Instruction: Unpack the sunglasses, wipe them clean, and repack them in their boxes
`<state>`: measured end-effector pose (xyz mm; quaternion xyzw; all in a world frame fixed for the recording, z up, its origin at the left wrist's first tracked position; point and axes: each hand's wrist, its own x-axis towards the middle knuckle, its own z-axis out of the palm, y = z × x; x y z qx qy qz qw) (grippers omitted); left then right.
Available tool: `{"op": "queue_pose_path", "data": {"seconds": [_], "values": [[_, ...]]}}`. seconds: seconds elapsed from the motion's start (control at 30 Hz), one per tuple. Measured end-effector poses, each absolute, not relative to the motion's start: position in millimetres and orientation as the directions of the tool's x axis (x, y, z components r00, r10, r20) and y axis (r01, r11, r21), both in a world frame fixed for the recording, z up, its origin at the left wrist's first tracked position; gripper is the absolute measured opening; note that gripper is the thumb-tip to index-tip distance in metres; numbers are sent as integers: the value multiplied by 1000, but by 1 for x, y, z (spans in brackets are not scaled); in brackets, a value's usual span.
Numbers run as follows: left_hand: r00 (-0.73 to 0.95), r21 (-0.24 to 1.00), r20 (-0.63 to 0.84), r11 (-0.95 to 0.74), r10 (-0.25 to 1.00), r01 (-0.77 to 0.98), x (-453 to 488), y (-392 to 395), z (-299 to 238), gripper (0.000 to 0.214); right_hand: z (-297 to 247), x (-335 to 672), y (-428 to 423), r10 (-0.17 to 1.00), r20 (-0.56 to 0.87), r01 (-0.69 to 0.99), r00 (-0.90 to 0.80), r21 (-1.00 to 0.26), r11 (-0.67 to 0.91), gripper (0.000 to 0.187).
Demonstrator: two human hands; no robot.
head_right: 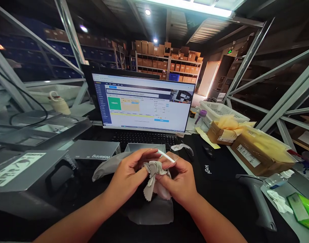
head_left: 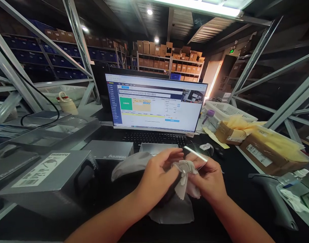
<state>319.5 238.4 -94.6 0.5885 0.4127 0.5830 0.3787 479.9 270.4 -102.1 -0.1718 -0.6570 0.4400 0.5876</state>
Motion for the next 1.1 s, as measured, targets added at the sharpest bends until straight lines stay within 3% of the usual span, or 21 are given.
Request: {"op": "queue_pose_path", "data": {"seconds": [0.27, 0.53, 0.77, 1.1], "values": [[17, 920, 372, -372, 928, 121, 315, 239, -94, 41, -100, 479, 272, 843, 466, -329, -268, -867, 375, 13], [97, 801, 473, -474, 875, 365, 319, 236, -101, 48, -102, 477, 277, 958, 139, -440, -252, -898, 15, 29], [104, 709, 551, -531, 828, 464, 322, 239, -107, 55, -106, 469, 279, 970, 80, -520, -228, -852, -52, 34], [81, 671, 606, -563, 791, 483, 319, 240, -110, 57, -103, 476, 286, 924, 58, -641, -378, -736, -217, 37]]}}
